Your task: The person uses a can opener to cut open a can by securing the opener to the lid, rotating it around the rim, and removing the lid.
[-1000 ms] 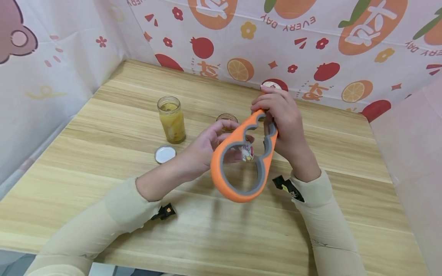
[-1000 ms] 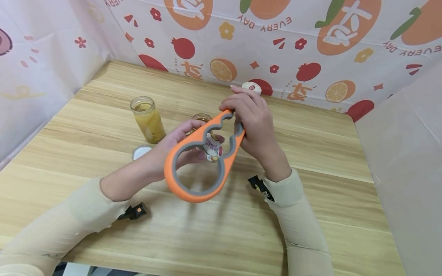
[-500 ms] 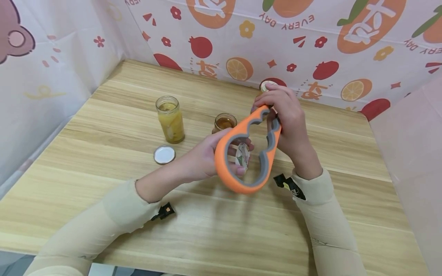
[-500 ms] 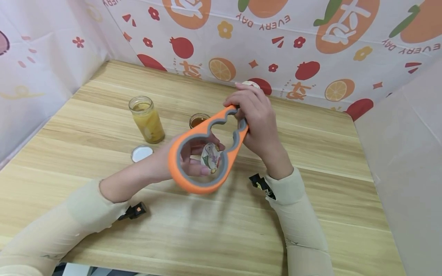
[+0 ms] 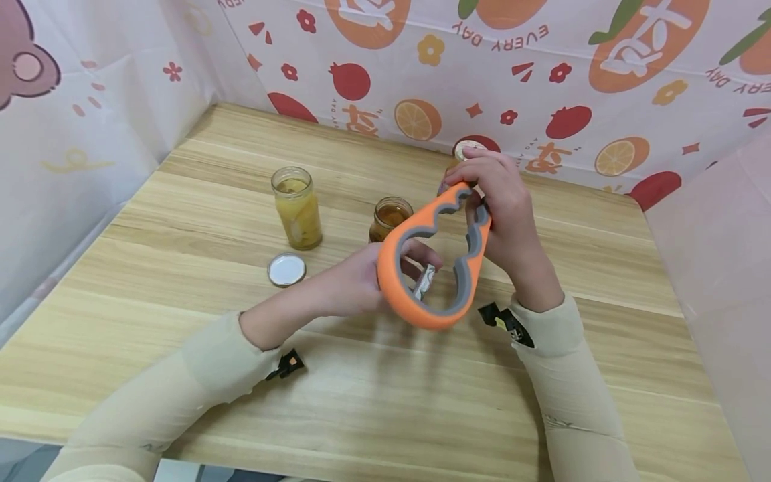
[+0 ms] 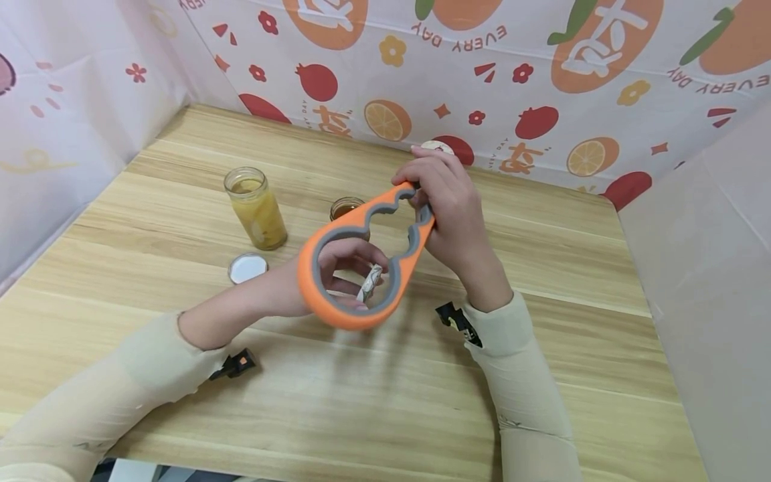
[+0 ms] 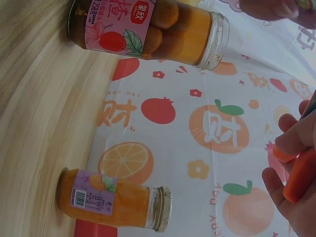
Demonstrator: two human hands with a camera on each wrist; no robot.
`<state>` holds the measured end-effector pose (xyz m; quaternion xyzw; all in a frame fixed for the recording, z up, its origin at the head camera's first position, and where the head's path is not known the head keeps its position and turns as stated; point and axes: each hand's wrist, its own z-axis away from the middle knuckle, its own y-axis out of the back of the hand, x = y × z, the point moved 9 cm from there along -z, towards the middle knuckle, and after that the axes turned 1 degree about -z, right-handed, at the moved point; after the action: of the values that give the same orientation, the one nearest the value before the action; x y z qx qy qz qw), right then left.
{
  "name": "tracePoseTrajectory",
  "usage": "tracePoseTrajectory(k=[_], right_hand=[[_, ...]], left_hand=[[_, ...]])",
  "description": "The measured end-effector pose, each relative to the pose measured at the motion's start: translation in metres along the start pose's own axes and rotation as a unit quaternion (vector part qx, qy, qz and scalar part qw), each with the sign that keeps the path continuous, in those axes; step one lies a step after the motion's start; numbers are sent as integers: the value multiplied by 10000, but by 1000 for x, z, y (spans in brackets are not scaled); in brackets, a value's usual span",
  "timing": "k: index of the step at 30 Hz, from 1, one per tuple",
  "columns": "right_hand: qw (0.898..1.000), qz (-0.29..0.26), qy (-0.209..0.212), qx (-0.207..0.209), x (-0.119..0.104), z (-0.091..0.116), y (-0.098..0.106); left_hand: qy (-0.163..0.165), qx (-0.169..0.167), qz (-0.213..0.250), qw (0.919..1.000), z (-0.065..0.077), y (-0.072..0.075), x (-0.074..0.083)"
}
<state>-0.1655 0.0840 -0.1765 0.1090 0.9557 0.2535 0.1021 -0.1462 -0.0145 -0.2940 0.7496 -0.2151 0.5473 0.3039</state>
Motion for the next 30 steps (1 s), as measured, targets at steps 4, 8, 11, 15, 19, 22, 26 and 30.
tracePoseTrajectory(k=[4, 8, 11, 15, 19, 22, 26, 30], right_hand=[[10000, 15, -23, -48, 2, 1, -1], [10000, 46, -42, -72, 3, 2, -1], [9999, 45, -93, -86, 5, 3, -1], [9998, -8, -155, -83, 5, 4, -1], [9998, -81, -183, -37, 5, 3, 0], [9998, -114, -190, 2, 5, 3, 0], [9997, -130, -184, 36, 5, 3, 0], [9997, -129, -195, 17, 5, 3, 0]], left_hand=[[157, -255, -654, 9974, 1, -2, -9], [276, -380, -915, 9947, 2, -2, -18], [390, -472, -933, 9937, 4, -4, -20], [535, -603, -982, 9919, 5, -5, -24], [788, -683, -1105, 9884, 7, -4, -31], [772, -668, -1431, 9844, 7, -2, -34], [571, -612, -1996, 9763, 6, 1, -35], [585, -625, -2290, 9696, 6, 2, -37]])
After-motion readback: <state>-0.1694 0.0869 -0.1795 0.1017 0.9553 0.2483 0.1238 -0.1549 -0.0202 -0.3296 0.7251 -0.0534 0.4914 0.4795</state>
